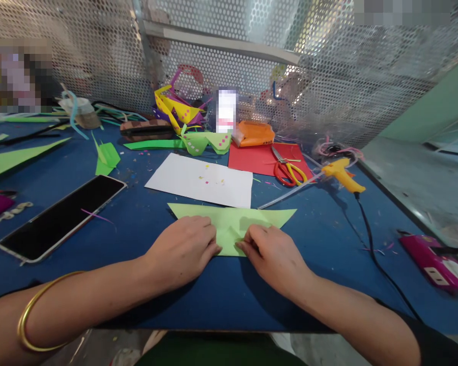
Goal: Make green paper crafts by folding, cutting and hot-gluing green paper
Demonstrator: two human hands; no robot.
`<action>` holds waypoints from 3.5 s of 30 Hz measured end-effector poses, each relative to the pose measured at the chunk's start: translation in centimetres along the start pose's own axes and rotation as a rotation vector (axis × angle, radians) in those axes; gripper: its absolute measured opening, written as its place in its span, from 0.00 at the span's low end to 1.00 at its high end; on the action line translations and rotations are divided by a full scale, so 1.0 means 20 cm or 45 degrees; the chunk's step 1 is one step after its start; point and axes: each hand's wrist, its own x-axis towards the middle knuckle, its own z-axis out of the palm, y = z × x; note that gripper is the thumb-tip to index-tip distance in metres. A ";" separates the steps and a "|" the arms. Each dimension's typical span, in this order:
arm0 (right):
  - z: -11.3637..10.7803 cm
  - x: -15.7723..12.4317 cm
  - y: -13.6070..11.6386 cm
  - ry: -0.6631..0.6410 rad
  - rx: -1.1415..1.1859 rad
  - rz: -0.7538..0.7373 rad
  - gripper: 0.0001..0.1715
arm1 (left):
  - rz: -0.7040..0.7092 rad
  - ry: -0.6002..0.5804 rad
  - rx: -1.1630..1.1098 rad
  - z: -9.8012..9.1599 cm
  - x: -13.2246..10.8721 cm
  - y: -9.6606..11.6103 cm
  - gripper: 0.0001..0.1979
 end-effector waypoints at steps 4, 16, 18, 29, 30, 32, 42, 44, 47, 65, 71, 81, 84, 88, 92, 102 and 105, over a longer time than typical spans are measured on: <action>0.00 0.00 0.00 0.010 -0.010 -0.012 0.10 | 0.002 0.020 -0.002 0.00 0.00 0.00 0.13; 0.01 0.00 0.01 0.004 -0.045 -0.024 0.12 | -0.085 -0.039 -0.216 -0.03 0.01 -0.01 0.13; 0.01 0.00 0.01 0.002 -0.067 -0.033 0.11 | -0.080 -0.030 -0.211 -0.03 0.01 -0.01 0.13; -0.07 0.03 0.03 -0.232 0.382 0.165 0.15 | -0.145 -0.023 -0.476 -0.04 0.00 -0.03 0.09; -0.08 0.03 0.03 -0.251 0.427 0.182 0.15 | -0.146 -0.024 -0.476 -0.05 0.00 -0.02 0.09; -0.09 0.03 0.03 -0.253 0.464 0.194 0.14 | -0.163 -0.040 -0.484 -0.05 -0.01 -0.02 0.09; -0.06 0.00 0.04 -0.053 0.240 0.058 0.09 | -0.185 -0.066 -0.444 -0.05 -0.01 -0.01 0.09; -0.06 -0.01 0.04 -0.078 0.238 0.074 0.08 | -0.162 -0.039 -0.403 -0.04 -0.01 -0.01 0.09; -0.04 -0.01 0.03 -0.123 0.231 0.117 0.08 | -0.175 -0.033 -0.432 -0.04 -0.01 -0.01 0.08; -0.08 0.02 0.00 -0.213 0.341 0.264 0.09 | -0.341 -0.058 -0.530 -0.04 0.00 0.03 0.07; -0.09 0.01 0.00 -0.212 0.420 0.311 0.09 | -0.349 -0.043 -0.560 -0.03 0.01 0.01 0.07; -0.08 0.02 0.00 -0.215 0.341 0.270 0.08 | -0.316 -0.054 -0.586 -0.03 0.01 0.02 0.04; -0.08 0.02 0.01 -0.224 0.285 0.229 0.07 | -0.303 -0.054 -0.557 -0.03 0.01 0.03 0.05; -0.08 0.02 0.01 -0.231 0.227 0.197 0.08 | -0.304 -0.072 -0.555 -0.04 0.01 0.04 0.07; -0.09 0.03 0.02 -0.228 0.223 0.188 0.10 | -0.310 -0.053 -0.560 -0.03 0.02 0.04 0.08; -0.08 0.03 0.02 -0.253 0.153 0.214 0.11 | -0.285 -0.061 -0.467 -0.04 0.01 0.04 0.11; -0.09 0.03 0.02 -0.244 0.133 0.218 0.12 | -0.248 -0.094 -0.482 -0.04 0.00 0.03 0.09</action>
